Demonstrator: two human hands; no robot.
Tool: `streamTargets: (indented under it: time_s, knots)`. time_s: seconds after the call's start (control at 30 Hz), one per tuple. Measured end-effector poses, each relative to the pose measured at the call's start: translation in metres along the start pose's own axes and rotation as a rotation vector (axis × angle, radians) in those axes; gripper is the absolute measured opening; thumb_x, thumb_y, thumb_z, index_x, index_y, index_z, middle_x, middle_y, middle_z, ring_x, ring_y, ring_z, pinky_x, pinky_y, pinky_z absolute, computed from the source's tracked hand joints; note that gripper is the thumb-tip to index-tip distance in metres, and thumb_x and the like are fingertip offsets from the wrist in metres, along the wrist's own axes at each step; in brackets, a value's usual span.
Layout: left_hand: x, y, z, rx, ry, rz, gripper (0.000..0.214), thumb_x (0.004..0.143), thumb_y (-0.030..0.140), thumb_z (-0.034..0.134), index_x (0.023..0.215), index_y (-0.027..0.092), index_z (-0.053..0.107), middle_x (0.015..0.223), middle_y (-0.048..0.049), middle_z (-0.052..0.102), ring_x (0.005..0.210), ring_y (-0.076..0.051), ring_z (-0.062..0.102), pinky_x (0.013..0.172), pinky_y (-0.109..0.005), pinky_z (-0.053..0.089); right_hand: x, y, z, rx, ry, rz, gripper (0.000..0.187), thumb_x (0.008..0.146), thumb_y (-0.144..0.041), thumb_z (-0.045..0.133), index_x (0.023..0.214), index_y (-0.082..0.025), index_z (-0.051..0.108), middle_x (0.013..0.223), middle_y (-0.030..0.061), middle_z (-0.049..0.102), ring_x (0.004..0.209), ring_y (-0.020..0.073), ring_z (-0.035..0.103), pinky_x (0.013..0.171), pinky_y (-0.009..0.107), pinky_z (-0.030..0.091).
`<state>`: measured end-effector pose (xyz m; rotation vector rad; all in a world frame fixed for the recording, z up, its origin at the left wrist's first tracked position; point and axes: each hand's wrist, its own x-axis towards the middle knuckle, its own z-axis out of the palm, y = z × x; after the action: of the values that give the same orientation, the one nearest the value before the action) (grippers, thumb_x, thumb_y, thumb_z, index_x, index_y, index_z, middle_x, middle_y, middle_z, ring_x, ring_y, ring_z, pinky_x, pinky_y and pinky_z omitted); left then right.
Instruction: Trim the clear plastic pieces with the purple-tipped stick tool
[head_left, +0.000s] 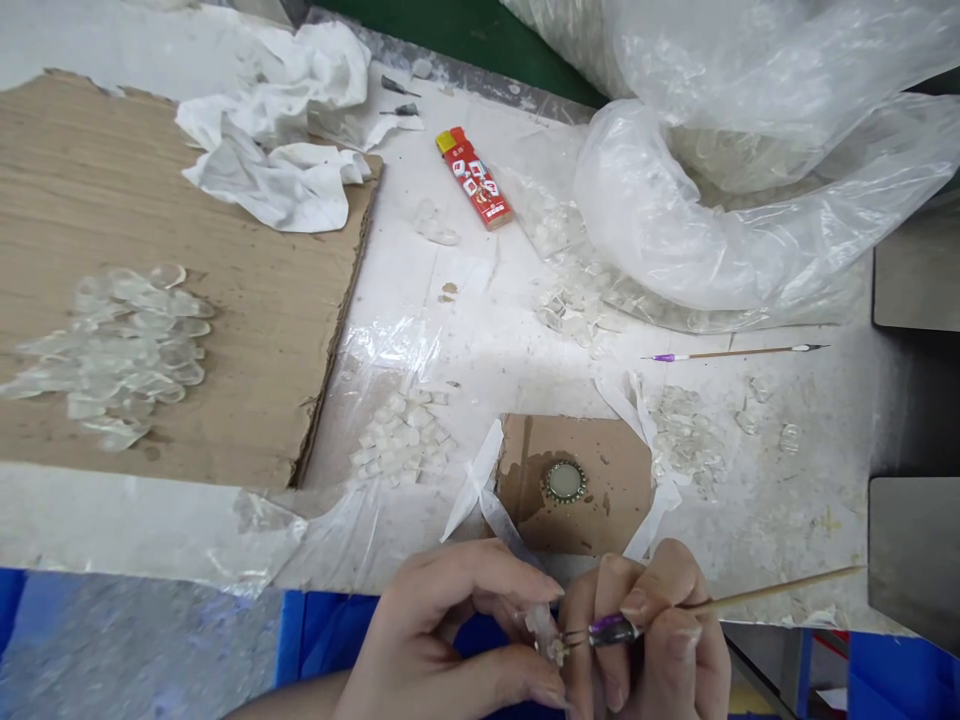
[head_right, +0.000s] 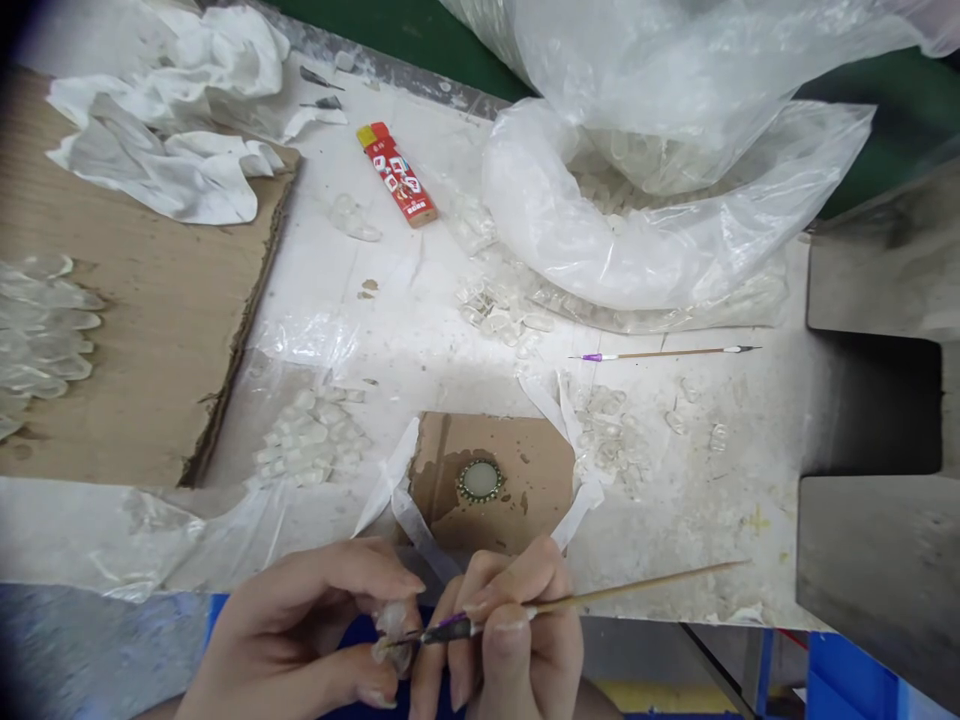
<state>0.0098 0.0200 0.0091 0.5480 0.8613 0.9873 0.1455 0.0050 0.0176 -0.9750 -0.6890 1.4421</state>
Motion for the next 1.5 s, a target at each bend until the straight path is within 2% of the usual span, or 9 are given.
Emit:
streamTargets:
  time_s: [0.43,0.57,0.67,0.93,1.0,1.1,1.2,1.3,1.5]
  knots:
    - [-0.001,0.001,0.004,0.067,0.035,0.033,0.041,0.072,0.008,0.101,0.1,0.035,0.091,0.076,0.0035,0.089,0.063,-0.011,0.083,0.067,-0.008,0.063,-0.012,0.004,-0.01,-0.065,0.017,-0.033,0.024,0.116,-0.039,0.042,0.109,-0.034,0.064,0.063,-0.0103,0.034,0.036,0.0094,0.034,0.037,0.019,0.034]
    - [-0.002,-0.001,0.004,0.086,0.032,0.039,0.038,0.073,0.009,0.1,0.099,0.035,0.091,0.074,0.0037,0.089,0.063,-0.012,0.083,0.067,-0.01,0.064,-0.011,0.005,-0.011,-0.045,-0.022,-0.043,0.024,0.116,-0.036,0.039,0.113,-0.033,0.063,0.065,-0.0099,0.034,0.037,0.0095,0.031,0.037,0.02,0.028]
    - [-0.003,-0.002,0.003,0.109,0.026,0.058,0.035,0.074,0.011,0.1,0.099,0.033,0.091,0.074,0.003,0.089,0.063,-0.012,0.083,0.067,-0.011,0.065,-0.011,0.004,-0.012,-0.05,-0.058,-0.035,0.024,0.116,-0.035,0.038,0.115,-0.033,0.062,0.068,-0.0095,0.034,0.038,0.0091,0.029,0.039,0.021,0.029]
    - [-0.007,-0.003,-0.002,0.105,0.028,0.063,0.032,0.077,0.012,0.099,0.101,0.031,0.091,0.078,-0.0003,0.09,0.065,-0.015,0.084,0.067,-0.015,0.067,0.0,0.0,-0.009,-0.075,-0.011,-0.102,0.024,0.114,-0.041,0.049,0.111,-0.034,0.071,0.061,-0.0113,0.033,0.031,0.0071,0.025,0.033,0.021,0.03]
    - [-0.008,-0.003,-0.002,0.131,0.027,0.031,0.029,0.079,0.016,0.098,0.104,0.029,0.09,0.08,-0.0024,0.09,0.066,-0.018,0.085,0.066,-0.019,0.069,0.003,-0.001,-0.016,-0.122,0.046,-0.174,0.024,0.113,-0.041,0.054,0.111,-0.034,0.076,0.06,-0.0096,0.042,0.032,0.0077,0.033,0.033,0.021,0.035]
    - [-0.005,-0.001,0.002,0.215,0.014,-0.027,0.028,0.079,0.028,0.099,0.104,0.023,0.088,0.077,-0.0053,0.087,0.065,-0.024,0.084,0.06,-0.026,0.071,0.004,-0.003,-0.033,-0.363,0.085,-0.26,0.026,0.112,-0.031,0.056,0.123,-0.035,0.079,0.084,0.0012,0.072,0.055,0.0134,0.062,0.049,0.026,0.056]
    - [0.004,0.004,0.01,0.246,-0.008,-0.036,0.036,0.076,0.037,0.1,0.106,0.022,0.087,0.072,-0.0048,0.084,0.067,-0.027,0.084,0.059,-0.03,0.071,0.005,-0.007,-0.047,-0.584,-0.114,-0.165,0.031,0.109,-0.016,0.058,0.124,-0.032,0.08,0.107,0.0074,0.078,0.079,0.0172,0.073,0.066,0.03,0.062]
    - [0.011,0.007,0.013,0.212,-0.026,-0.045,0.036,0.076,0.04,0.1,0.106,0.023,0.087,0.071,-0.0041,0.082,0.068,-0.027,0.084,0.058,-0.03,0.07,0.009,-0.009,-0.051,-0.555,-0.326,-0.11,0.026,0.107,-0.018,0.064,0.121,-0.031,0.08,0.099,0.0064,0.077,0.079,0.0176,0.073,0.064,0.028,0.06]
    - [0.001,0.003,0.001,-0.025,-0.116,-0.165,0.024,0.082,0.037,0.096,0.105,0.03,0.092,0.076,-0.0044,0.086,0.064,-0.023,0.085,0.057,-0.026,0.07,0.017,-0.005,-0.05,-0.471,-0.392,-0.14,0.024,0.107,-0.023,0.063,0.123,-0.031,0.079,0.095,0.0072,0.074,0.073,0.0178,0.069,0.058,0.027,0.057]
